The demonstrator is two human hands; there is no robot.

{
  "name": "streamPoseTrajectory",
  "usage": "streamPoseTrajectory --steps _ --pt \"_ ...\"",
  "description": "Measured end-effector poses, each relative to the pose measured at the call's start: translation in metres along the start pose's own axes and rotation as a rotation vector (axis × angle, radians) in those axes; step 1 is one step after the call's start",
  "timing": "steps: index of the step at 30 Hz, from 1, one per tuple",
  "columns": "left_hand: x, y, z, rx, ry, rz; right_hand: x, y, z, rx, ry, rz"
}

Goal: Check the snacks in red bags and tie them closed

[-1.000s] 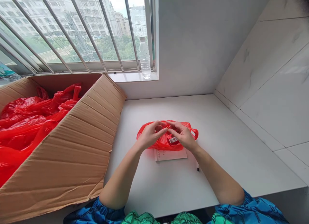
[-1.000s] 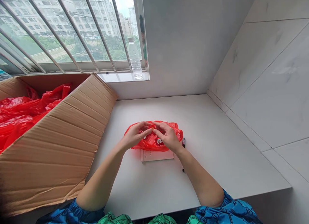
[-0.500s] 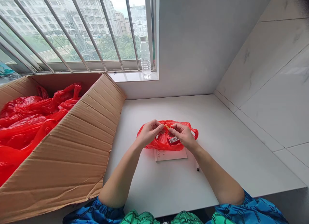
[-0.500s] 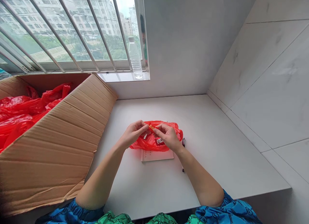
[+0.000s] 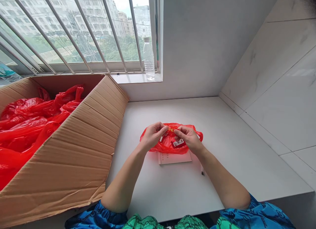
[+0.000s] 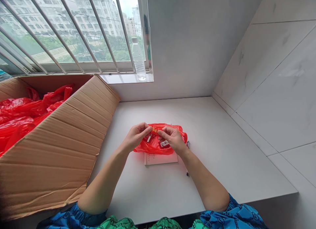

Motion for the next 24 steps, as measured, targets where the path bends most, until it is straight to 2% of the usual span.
streamPoseTrajectory --steps 7,18,21,24 --pt "-0.003 0.003 0.003 -0.100 -0.009 -0.038 0.000 0.001 -0.002 0.038 -0.023 -0.002" --pt "-0.003 0.000 0.003 -0.139 -0.035 -0.069 -0.001 0.001 -0.003 0.001 -0.031 -0.063" --pt "-0.002 0.000 0.000 0.010 -0.014 -0.054 -0.001 0.002 -0.002 -0.074 -0.018 -0.082" --pt "0.000 -0.001 -0.009 0.346 0.086 -0.016 -0.003 0.001 0.000 -0.210 0.005 -0.084"
Point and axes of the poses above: each hand's wrist, its own x-axis towards the middle knuckle, its own z-axis out of the palm, y = z × x, the point moved 1 cm from there along x, towards the middle knuckle, and after that the axes turned 11 degrees about -x, right-handed, at the moved point
